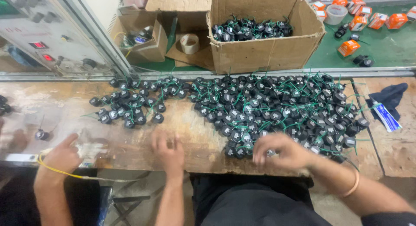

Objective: The person picks up black wired electrical components one at a time from a large pile on the workbench, turns each over in their hands, and places them into a cardboard box. At the end the person adjusts the box and its lid.

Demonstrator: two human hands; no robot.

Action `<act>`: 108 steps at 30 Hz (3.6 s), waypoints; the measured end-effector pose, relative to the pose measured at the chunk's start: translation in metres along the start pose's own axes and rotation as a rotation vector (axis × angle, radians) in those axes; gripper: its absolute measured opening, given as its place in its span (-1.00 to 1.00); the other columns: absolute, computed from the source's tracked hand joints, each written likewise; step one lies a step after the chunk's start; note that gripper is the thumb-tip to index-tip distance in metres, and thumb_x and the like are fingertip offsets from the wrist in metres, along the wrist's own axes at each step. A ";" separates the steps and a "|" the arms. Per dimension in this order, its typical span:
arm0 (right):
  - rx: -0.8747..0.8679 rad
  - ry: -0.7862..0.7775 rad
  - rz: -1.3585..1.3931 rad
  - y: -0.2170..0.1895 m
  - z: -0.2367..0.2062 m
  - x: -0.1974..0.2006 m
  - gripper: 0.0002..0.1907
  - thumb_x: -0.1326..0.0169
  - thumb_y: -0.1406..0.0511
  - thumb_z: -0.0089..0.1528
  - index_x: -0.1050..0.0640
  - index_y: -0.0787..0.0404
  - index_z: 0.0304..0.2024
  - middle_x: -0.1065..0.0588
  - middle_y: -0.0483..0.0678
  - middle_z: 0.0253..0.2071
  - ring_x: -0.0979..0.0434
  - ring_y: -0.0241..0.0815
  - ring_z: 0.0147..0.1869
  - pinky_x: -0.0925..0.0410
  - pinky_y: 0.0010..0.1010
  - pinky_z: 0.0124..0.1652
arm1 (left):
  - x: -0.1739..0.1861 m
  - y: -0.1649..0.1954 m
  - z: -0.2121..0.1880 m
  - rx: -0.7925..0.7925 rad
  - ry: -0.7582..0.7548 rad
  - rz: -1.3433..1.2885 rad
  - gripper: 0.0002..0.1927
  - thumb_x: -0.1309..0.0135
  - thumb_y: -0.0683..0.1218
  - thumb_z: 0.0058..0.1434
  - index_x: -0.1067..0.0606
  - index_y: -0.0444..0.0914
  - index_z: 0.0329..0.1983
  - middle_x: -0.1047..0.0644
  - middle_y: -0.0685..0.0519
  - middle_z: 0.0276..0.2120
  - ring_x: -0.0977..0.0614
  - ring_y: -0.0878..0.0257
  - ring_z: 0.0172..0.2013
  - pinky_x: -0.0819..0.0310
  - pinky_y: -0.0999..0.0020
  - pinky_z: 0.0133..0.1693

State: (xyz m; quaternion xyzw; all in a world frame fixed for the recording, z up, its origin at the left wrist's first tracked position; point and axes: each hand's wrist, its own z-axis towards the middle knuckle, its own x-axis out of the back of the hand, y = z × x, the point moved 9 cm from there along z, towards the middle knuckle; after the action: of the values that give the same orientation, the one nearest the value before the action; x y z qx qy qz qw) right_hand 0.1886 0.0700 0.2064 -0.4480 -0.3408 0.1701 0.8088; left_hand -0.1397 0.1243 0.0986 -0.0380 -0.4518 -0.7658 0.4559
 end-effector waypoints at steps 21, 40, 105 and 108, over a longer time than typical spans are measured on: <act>0.030 0.078 -0.069 0.043 0.008 -0.116 -0.90 -0.17 0.48 0.23 -0.61 0.26 -0.20 -0.59 -0.02 -0.17 -0.64 -0.04 -0.03 -0.48 -0.29 -0.06 | -0.093 -0.057 0.108 -0.021 -0.521 0.517 -0.19 -0.07 0.47 0.11 -0.42 0.00 0.34 -0.39 0.00 0.31 -0.31 -0.17 0.32 -0.19 -0.33 0.15; 0.168 0.108 -0.413 0.042 0.039 -0.125 -0.79 -0.19 0.47 0.13 -0.58 0.26 -0.16 -0.55 -0.01 -0.02 -0.50 0.09 0.26 -0.42 -0.17 0.18 | 0.000 0.025 -0.001 -0.067 -0.002 -0.215 -0.39 -0.21 -0.01 0.30 -0.39 -0.39 0.33 -0.35 -0.25 0.38 -0.35 -0.19 0.41 -0.16 -0.04 0.40; -0.092 -0.219 -0.547 0.060 0.060 -0.153 -0.44 -0.27 0.27 0.08 -0.50 0.18 0.15 -0.24 0.03 0.45 -0.03 0.16 0.58 -0.13 0.05 0.35 | -0.111 -0.127 0.226 -0.134 -0.379 -0.068 -0.64 -0.07 0.12 0.35 -0.65 -0.16 0.04 -0.59 -0.20 0.04 -0.52 -0.15 0.09 -0.33 -0.01 0.15; -0.070 -0.212 -0.515 0.058 0.059 -0.152 -0.45 -0.27 0.29 0.07 -0.51 0.19 0.14 -0.24 0.04 0.45 -0.04 0.18 0.58 -0.13 0.04 0.36 | -0.140 -0.077 0.162 -0.263 -0.625 -0.057 -0.67 -0.09 0.05 0.27 -0.66 -0.09 0.03 -0.62 -0.10 0.01 -0.54 -0.09 0.13 -0.38 0.07 0.20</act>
State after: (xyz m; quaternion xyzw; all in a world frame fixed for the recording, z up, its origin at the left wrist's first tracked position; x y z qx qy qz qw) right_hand 0.0407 0.0487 0.1186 -0.3540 -0.5319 -0.0069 0.7693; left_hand -0.1721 0.3487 0.0777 -0.3167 -0.4681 -0.7813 0.2648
